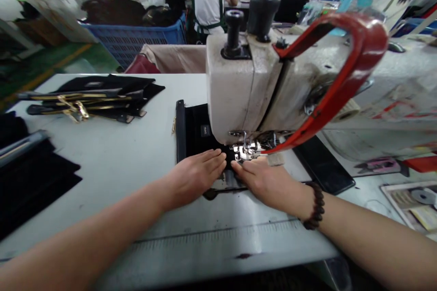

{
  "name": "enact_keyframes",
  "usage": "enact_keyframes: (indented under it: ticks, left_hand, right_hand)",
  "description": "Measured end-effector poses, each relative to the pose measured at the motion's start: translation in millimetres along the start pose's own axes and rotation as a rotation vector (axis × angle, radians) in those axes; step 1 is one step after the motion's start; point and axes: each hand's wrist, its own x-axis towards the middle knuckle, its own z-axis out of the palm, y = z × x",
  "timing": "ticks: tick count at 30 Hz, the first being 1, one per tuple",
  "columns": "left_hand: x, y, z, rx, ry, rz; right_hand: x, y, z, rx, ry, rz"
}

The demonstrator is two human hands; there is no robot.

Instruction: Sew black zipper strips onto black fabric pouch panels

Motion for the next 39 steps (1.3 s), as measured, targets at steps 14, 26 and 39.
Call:
enact_keyframes:
  ticks: [14,26,39]
  left_hand:
    - [16,-21,8.3,0.107,-0.002,-0.054]
    - [14,-22,11.0,0.089,-0.133,-0.119]
    - [19,-22,-20.9,-0.068,-0.362,-0.490]
  right_hand:
    - [0,-1,4,-0.041,-0.065,0.144]
    - [3,1,8,0.007,-0.051,0.130]
    - [0,2,12,0.006,0.001,0.150]
